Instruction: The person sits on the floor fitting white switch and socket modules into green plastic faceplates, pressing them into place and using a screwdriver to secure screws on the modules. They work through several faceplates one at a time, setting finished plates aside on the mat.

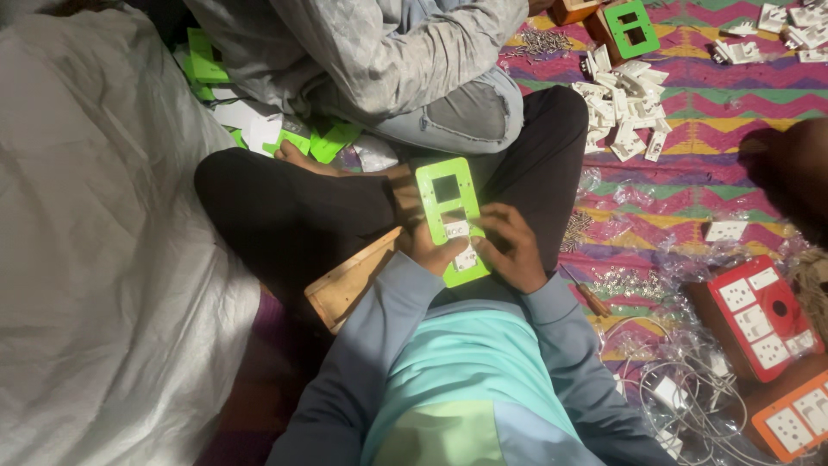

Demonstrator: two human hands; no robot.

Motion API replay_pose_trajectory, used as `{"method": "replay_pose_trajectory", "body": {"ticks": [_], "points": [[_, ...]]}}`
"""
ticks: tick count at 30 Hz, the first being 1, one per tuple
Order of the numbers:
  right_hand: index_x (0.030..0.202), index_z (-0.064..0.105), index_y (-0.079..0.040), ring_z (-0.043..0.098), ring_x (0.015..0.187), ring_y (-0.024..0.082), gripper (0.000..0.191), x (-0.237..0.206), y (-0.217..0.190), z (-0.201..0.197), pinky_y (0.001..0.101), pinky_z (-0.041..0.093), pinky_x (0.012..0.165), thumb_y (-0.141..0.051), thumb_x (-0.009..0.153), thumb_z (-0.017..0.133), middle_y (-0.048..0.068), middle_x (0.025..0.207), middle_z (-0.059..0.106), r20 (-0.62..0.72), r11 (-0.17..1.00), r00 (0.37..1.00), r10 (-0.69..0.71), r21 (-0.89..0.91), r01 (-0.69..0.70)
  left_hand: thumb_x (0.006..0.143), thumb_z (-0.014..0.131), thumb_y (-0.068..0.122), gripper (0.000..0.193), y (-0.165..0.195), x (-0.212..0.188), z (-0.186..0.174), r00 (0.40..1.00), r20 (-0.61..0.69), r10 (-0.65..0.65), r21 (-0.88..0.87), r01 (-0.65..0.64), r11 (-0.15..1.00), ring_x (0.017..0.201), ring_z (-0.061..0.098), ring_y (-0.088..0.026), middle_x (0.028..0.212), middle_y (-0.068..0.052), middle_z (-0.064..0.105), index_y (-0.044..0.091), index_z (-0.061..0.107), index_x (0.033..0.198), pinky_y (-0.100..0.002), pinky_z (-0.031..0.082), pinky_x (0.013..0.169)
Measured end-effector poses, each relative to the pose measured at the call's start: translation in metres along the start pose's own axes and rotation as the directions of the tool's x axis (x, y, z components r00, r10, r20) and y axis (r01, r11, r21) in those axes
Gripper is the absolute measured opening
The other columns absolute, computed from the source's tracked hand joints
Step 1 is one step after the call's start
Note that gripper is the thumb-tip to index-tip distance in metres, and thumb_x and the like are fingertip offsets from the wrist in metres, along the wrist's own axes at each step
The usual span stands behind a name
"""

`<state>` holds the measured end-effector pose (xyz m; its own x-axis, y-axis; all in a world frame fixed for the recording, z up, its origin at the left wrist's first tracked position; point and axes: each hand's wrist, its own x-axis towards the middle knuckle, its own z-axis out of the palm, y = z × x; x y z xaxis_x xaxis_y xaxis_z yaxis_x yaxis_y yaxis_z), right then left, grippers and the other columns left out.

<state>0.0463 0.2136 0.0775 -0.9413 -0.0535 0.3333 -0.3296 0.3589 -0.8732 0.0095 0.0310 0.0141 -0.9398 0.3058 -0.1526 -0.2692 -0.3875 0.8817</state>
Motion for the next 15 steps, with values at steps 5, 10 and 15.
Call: {"method": "replay_pose_trajectory", "body": {"ticks": [5, 10, 15], "points": [[0.115, 0.071, -0.003, 0.064, 0.115, 0.027, 0.032, 0.0006, -0.0039, 0.0005, 0.0351, 0.051, 0.097, -0.011, 0.085, 0.079, 0.014, 0.126, 0.062, -0.037, 1.000, 0.999, 0.010, 0.017, -0.009, 0.080, 0.072, 0.000, 0.035, -0.0005, -0.0008, -0.0001, 1.000, 0.003, 0.006, -0.020, -0.006, 1.000, 0.083, 0.072, -0.019, 0.098, -0.015, 0.071, -0.007, 0.062, 0.112, -0.032, 0.060, 0.073], [0.117, 0.074, -0.005, 0.064, 0.112, 0.025, 0.030, 0.0026, -0.0083, 0.0012, 0.0334, 0.052, 0.093, -0.009, 0.088, 0.077, 0.014, 0.127, 0.059, 0.023, 0.999, 0.999, 0.045, 0.029, -0.046, 0.081, 0.072, -0.001, 0.029, 0.0004, 0.0005, 0.0006, 0.999, 0.040, 0.010, 0.027, -0.011, 1.000, 0.083, 0.073, -0.020, 0.095, -0.015, 0.073, -0.008, 0.064, 0.107, -0.032, 0.061, 0.074], [0.114, 0.074, -0.006, 0.064, 0.112, 0.025, 0.027, 0.0052, -0.0080, 0.0023, 0.0334, 0.053, 0.092, -0.009, 0.087, 0.076, 0.013, 0.126, 0.060, 0.028, 0.996, 0.997, 0.071, 0.042, -0.073, 0.080, 0.071, 0.000, 0.029, -0.0035, 0.0002, -0.0007, 1.000, 0.007, 0.000, 0.015, 0.000, 1.000, 0.082, 0.072, -0.019, 0.094, -0.014, 0.072, -0.007, 0.064, 0.107, -0.032, 0.060, 0.073]]}}
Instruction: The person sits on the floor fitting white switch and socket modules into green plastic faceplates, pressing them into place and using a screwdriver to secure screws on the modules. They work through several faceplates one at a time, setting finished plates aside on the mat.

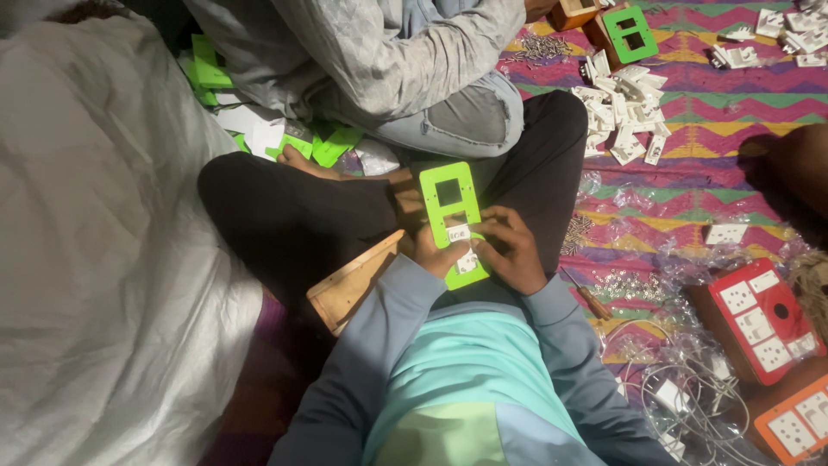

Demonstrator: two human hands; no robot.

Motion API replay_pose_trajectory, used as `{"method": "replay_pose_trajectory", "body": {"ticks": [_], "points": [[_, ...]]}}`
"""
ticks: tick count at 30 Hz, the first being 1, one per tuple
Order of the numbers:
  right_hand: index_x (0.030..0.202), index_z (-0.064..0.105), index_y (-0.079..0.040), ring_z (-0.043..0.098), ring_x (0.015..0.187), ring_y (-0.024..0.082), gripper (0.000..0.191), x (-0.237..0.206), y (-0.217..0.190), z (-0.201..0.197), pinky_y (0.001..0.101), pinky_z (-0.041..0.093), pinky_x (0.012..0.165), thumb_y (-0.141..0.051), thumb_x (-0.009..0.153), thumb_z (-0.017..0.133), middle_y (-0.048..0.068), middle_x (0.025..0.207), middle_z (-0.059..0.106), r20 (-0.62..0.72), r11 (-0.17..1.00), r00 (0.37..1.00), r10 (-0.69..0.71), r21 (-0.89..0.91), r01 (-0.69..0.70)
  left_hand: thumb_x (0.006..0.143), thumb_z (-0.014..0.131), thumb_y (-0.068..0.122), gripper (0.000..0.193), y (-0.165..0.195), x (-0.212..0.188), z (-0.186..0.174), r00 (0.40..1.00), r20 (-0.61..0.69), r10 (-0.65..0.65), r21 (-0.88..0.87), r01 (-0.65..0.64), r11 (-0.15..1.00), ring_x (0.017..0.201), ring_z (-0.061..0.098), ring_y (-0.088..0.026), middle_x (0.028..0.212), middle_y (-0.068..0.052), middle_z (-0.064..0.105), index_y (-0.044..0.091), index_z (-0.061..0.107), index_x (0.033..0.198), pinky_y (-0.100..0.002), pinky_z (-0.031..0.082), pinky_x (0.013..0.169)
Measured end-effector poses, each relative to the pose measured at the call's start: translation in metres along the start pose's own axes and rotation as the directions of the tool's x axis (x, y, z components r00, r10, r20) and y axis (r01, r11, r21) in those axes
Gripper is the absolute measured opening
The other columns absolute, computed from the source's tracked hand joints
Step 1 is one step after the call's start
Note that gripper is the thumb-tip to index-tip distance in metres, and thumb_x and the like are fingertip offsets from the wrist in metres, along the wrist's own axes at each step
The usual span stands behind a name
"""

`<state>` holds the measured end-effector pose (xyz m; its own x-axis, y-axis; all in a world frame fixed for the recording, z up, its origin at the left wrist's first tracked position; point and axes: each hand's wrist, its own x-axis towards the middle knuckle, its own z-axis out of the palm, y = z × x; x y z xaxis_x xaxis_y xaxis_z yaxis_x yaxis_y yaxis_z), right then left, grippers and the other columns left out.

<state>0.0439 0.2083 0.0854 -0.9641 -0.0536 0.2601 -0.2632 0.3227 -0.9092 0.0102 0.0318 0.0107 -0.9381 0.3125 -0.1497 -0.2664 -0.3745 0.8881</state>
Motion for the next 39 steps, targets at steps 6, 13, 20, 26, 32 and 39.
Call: {"method": "replay_pose_trajectory", "body": {"ticks": [6, 13, 20, 26, 32, 39], "points": [[0.113, 0.074, -0.004, 0.062, 0.116, 0.026, 0.027, -0.001, 0.001, 0.001, 0.0351, 0.050, 0.097, -0.008, 0.087, 0.076, 0.014, 0.126, 0.061, 0.001, 1.000, 1.000, -0.029, -0.006, 0.029, 0.079, 0.070, 0.001, 0.034, -0.004, 0.000, -0.002, 0.998, -0.039, -0.051, 0.012, 0.052, 0.999, 0.085, 0.071, -0.019, 0.098, -0.013, 0.069, -0.004, 0.060, 0.112, -0.033, 0.059, 0.074], [0.112, 0.073, -0.003, 0.063, 0.113, 0.026, 0.027, 0.000, 0.001, 0.002, 0.0343, 0.050, 0.095, -0.008, 0.085, 0.077, 0.014, 0.124, 0.061, -0.008, 0.999, 0.999, -0.033, -0.021, 0.033, 0.079, 0.068, 0.001, 0.039, 0.002, 0.000, -0.001, 0.999, -0.011, -0.049, 0.001, 0.049, 0.999, 0.084, 0.069, -0.018, 0.099, -0.012, 0.068, -0.002, 0.061, 0.118, -0.031, 0.057, 0.073], [0.110, 0.072, -0.003, 0.064, 0.112, 0.026, 0.027, -0.004, 0.003, 0.003, 0.0339, 0.051, 0.094, -0.008, 0.084, 0.078, 0.013, 0.124, 0.062, -0.021, 0.999, 0.999, -0.044, -0.029, 0.043, 0.084, 0.068, -0.002, 0.034, -0.014, -0.001, -0.009, 1.000, 0.022, -0.016, 0.033, 0.015, 0.999, 0.088, 0.070, -0.019, 0.101, -0.013, 0.070, -0.006, 0.063, 0.117, -0.033, 0.059, 0.076], [0.104, 0.072, -0.005, 0.065, 0.111, 0.026, 0.025, 0.000, 0.013, 0.002, 0.0348, 0.052, 0.092, -0.009, 0.081, 0.080, 0.013, 0.123, 0.063, -0.047, 0.994, 0.995, -0.090, -0.071, 0.086, 0.078, 0.078, -0.003, 0.045, -0.034, 0.014, -0.017, 0.998, -0.035, -0.052, 0.016, 0.052, 0.998, 0.086, 0.071, -0.019, 0.101, -0.012, 0.072, -0.004, 0.064, 0.121, -0.033, 0.059, 0.075], [0.104, 0.072, -0.005, 0.066, 0.110, 0.025, 0.023, -0.006, 0.015, 0.000, 0.0338, 0.053, 0.092, -0.011, 0.084, 0.082, 0.011, 0.122, 0.063, -0.087, 0.997, 0.994, -0.071, -0.003, 0.071, 0.077, 0.070, -0.001, 0.051, -0.021, 0.013, -0.022, 0.999, 0.033, -0.021, -0.023, 0.022, 0.999, 0.097, 0.072, -0.018, 0.111, -0.011, 0.072, -0.003, 0.061, 0.128, -0.031, 0.059, 0.083], [0.115, 0.074, -0.006, 0.067, 0.111, 0.025, 0.027, -0.004, 0.012, -0.001, 0.0337, 0.054, 0.094, -0.008, 0.088, 0.078, 0.012, 0.124, 0.062, -0.026, 0.996, 0.996, -0.082, 0.021, 0.083, 0.080, 0.074, -0.004, 0.047, -0.009, 0.008, -0.012, 0.997, 0.000, -0.078, 0.021, 0.078, 0.997, 0.089, 0.069, -0.020, 0.103, -0.014, 0.070, -0.007, 0.062, 0.125, -0.032, 0.057, 0.076]]}}
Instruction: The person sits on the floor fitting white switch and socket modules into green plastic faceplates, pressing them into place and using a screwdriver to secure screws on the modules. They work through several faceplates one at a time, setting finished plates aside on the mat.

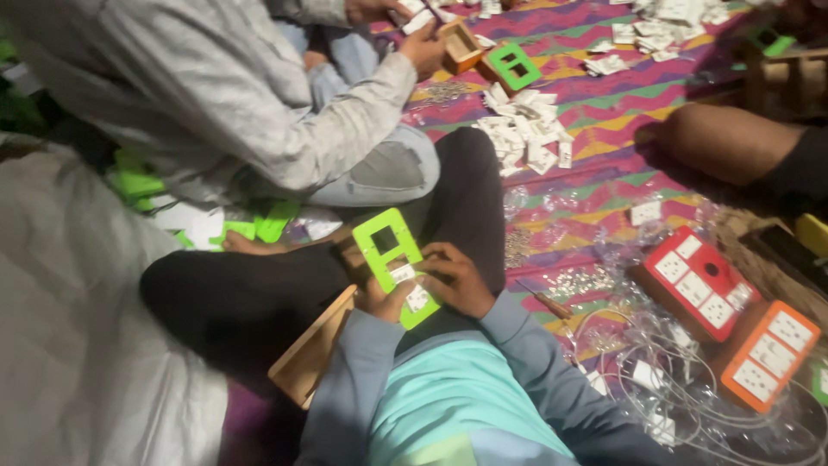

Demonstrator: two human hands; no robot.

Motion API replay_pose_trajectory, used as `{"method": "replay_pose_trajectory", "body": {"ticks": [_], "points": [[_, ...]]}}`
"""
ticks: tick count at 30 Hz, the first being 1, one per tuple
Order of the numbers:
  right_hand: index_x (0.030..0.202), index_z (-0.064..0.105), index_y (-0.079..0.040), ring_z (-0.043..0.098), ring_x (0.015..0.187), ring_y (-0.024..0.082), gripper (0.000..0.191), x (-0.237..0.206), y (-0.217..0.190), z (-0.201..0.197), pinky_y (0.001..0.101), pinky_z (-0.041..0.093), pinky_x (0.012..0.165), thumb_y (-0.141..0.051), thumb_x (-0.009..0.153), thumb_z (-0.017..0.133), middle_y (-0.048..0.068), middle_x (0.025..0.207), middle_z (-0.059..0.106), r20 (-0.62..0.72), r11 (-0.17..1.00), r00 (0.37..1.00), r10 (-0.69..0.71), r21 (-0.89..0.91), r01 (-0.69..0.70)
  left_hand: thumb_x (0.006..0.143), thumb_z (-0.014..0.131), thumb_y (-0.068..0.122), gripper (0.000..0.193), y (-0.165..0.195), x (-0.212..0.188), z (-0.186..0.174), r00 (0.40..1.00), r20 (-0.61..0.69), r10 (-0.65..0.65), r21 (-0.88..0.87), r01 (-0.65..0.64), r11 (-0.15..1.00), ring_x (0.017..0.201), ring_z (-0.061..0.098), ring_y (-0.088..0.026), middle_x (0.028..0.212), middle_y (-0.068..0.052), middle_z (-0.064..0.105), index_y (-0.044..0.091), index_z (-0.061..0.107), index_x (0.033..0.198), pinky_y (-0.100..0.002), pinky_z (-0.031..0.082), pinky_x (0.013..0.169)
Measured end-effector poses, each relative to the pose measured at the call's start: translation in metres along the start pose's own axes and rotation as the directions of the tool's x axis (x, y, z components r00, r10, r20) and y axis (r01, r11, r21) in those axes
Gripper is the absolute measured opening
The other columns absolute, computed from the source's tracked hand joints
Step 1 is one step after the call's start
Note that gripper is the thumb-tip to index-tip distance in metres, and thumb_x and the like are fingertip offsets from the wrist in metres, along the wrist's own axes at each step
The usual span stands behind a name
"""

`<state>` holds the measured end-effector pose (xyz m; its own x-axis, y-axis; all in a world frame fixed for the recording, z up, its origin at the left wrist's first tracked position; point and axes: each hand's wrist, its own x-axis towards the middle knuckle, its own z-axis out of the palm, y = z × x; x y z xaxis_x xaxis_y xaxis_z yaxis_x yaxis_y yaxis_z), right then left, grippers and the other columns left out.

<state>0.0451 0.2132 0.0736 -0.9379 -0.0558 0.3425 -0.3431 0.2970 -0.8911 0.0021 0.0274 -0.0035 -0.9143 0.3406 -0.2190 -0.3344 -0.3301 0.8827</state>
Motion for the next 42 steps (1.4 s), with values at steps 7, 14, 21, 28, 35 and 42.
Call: {"method": "replay_pose_trajectory", "body": {"ticks": [7, 14, 21, 28, 35, 42], "points": [[0.110, 0.073, -0.005, 0.066, 0.108, 0.026, 0.027, 0.001, -0.005, 0.002, 0.0339, 0.053, 0.088, -0.007, 0.083, 0.079, 0.012, 0.120, 0.064, -0.039, 0.997, 0.999, 0.007, -0.081, -0.010, 0.080, 0.072, -0.003, 0.043, -0.012, 0.004, 0.000, 0.999, -0.009, 0.033, -0.032, -0.033, 0.999, 0.089, 0.072, -0.021, 0.103, -0.015, 0.073, -0.008, 0.063, 0.123, -0.032, 0.059, 0.078], [0.108, 0.073, -0.004, 0.067, 0.104, 0.025, 0.023, -0.002, 0.004, 0.005, 0.0324, 0.053, 0.084, -0.008, 0.086, 0.077, 0.012, 0.118, 0.065, -0.039, 0.994, 0.999, 0.032, -0.104, -0.036, 0.082, 0.066, -0.003, 0.048, -0.013, 0.004, 0.002, 0.997, 0.000, 0.078, -0.052, -0.077, 0.996, 0.096, 0.071, -0.020, 0.111, -0.014, 0.071, -0.006, 0.061, 0.130, -0.032, 0.059, 0.082], [0.155, 0.028, 0.000, 0.058, 0.124, 0.040, 0.094, 0.013, -0.024, 0.007, 0.0443, 0.045, 0.108, -0.011, 0.080, 0.083, 0.024, 0.142, 0.047, -0.211, 0.930, 0.954, -0.213, -0.344, 0.131, 0.081, 0.064, -0.005, 0.048, -0.014, 0.006, -0.001, 0.997, -0.018, 0.078, -0.041, -0.079, 0.996, 0.098, 0.071, -0.021, 0.111, -0.013, 0.072, -0.005, 0.061, 0.129, -0.033, 0.059, 0.084], [0.163, -0.009, -0.009, 0.070, 0.101, 0.030, 0.122, 0.066, -0.117, -0.007, 0.0530, 0.042, 0.103, -0.006, 0.084, 0.085, 0.026, 0.132, 0.051, -0.149, 0.857, 0.877, -0.456, -0.338, 0.389, 0.084, 0.068, -0.002, 0.044, -0.034, 0.022, 0.001, 0.977, -0.031, 0.212, 0.114, -0.208, 0.972, 0.102, 0.070, -0.019, 0.116, -0.011, 0.070, -0.002, 0.063, 0.127, -0.031, 0.059, 0.087], [0.081, 0.041, -0.002, 0.050, 0.059, 0.023, 0.037, 0.055, -0.242, -0.047, 0.0369, 0.045, 0.058, -0.005, 0.078, 0.078, 0.006, 0.067, 0.049, 0.074, 0.722, 0.724, -0.685, -0.060, 0.689, 0.088, 0.068, 0.002, 0.034, -0.013, -0.001, -0.005, 0.993, 0.101, 0.055, -0.098, -0.045, 0.994, 0.090, 0.073, -0.022, 0.105, -0.015, 0.074, -0.006, 0.065, 0.121, -0.035, 0.059, 0.079], [0.054, 0.054, -0.006, 0.047, 0.043, 0.013, 0.029, 0.027, -0.268, -0.045, 0.0316, 0.062, 0.065, -0.006, 0.072, 0.076, 0.000, 0.052, 0.045, 0.036, 0.630, 0.629, -0.776, 0.021, 0.776, 0.084, 0.067, 0.000, 0.036, -0.006, -0.008, 0.008, 0.999, -0.035, 0.010, -0.081, -0.013, 0.997, 0.088, 0.072, -0.021, 0.102, -0.012, 0.073, -0.004, 0.065, 0.120, -0.034, 0.058, 0.076]]}}
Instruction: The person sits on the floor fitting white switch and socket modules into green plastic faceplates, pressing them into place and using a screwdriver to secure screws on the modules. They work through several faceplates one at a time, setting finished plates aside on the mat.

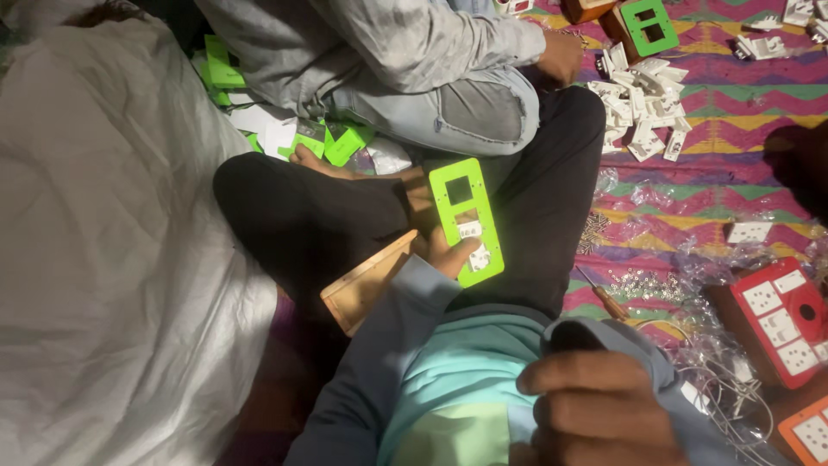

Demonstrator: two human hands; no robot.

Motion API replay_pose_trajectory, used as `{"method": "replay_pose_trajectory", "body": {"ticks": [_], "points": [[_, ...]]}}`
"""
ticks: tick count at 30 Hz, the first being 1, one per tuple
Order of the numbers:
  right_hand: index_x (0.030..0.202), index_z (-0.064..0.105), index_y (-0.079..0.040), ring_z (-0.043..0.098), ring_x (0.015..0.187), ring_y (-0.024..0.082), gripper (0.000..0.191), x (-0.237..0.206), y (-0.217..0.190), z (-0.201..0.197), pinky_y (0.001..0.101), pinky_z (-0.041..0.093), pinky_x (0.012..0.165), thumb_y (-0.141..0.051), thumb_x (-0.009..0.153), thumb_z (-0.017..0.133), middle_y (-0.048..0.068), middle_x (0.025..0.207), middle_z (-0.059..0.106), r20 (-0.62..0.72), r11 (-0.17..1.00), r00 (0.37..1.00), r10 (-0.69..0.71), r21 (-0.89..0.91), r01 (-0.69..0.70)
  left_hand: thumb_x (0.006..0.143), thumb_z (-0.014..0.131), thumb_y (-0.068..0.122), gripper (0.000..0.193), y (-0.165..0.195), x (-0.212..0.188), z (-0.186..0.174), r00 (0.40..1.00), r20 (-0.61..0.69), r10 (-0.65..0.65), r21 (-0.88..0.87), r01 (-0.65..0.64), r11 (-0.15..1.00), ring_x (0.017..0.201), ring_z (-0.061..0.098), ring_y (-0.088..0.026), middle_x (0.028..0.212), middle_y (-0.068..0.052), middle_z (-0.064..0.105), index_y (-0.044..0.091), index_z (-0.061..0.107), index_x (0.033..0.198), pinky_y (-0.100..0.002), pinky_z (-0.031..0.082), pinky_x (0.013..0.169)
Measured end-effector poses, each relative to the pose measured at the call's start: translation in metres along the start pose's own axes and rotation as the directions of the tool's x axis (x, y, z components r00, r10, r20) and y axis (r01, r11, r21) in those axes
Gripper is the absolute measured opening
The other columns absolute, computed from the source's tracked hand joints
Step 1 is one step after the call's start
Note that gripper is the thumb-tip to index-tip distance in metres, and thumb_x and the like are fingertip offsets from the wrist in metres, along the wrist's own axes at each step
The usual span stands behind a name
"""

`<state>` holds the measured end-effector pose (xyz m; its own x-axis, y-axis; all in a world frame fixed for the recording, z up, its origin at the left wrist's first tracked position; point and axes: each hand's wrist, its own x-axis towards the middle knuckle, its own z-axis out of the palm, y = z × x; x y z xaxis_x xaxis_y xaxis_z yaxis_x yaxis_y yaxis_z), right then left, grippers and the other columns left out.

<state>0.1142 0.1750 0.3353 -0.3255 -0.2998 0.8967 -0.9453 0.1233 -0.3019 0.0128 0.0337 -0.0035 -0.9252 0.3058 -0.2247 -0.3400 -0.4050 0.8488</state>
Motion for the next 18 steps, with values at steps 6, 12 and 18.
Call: {"method": "replay_pose_trajectory", "body": {"ticks": [6, 12, 18], "points": [[0.050, 0.041, -0.009, 0.046, 0.038, 0.011, 0.031, -0.048, -0.002, -0.006, 0.0307, 0.063, 0.059, -0.009, 0.068, 0.066, -0.001, 0.048, 0.040, -0.019, 0.986, 0.991, -0.134, 0.096, 0.135, 0.083, 0.071, 0.003, 0.041, -0.006, 0.000, -0.003, 0.996, -0.073, -0.048, -0.022, 0.047, 0.999, 0.092, 0.071, -0.020, 0.106, -0.010, 0.071, 0.000, 0.061, 0.122, -0.035, 0.059, 0.078], [0.050, 0.046, -0.010, 0.048, 0.041, 0.012, 0.031, -0.043, 0.003, -0.007, 0.0354, 0.061, 0.065, -0.005, 0.068, 0.071, -0.001, 0.048, 0.044, 0.025, 0.982, 0.990, -0.141, 0.130, 0.136, 0.083, 0.074, 0.005, 0.042, 0.009, -0.009, 0.003, 0.974, -0.207, -0.087, 0.092, 0.108, 0.990, 0.095, 0.072, -0.023, 0.108, -0.010, 0.069, 0.002, 0.059, 0.122, -0.037, 0.061, 0.080], [0.084, 0.057, 0.002, 0.061, 0.058, 0.023, 0.017, -0.029, 0.037, -0.013, 0.0371, 0.057, 0.067, 0.003, 0.079, 0.073, 0.005, 0.064, 0.056, 0.126, 0.966, 0.958, 0.257, -0.055, -0.252, 0.082, 0.071, 0.004, 0.044, 0.042, -0.020, 0.013, 0.994, -0.073, -0.084, -0.141, 0.073, 0.987, 0.096, 0.071, -0.025, 0.108, -0.013, 0.070, -0.001, 0.061, 0.125, -0.037, 0.059, 0.082]]}}
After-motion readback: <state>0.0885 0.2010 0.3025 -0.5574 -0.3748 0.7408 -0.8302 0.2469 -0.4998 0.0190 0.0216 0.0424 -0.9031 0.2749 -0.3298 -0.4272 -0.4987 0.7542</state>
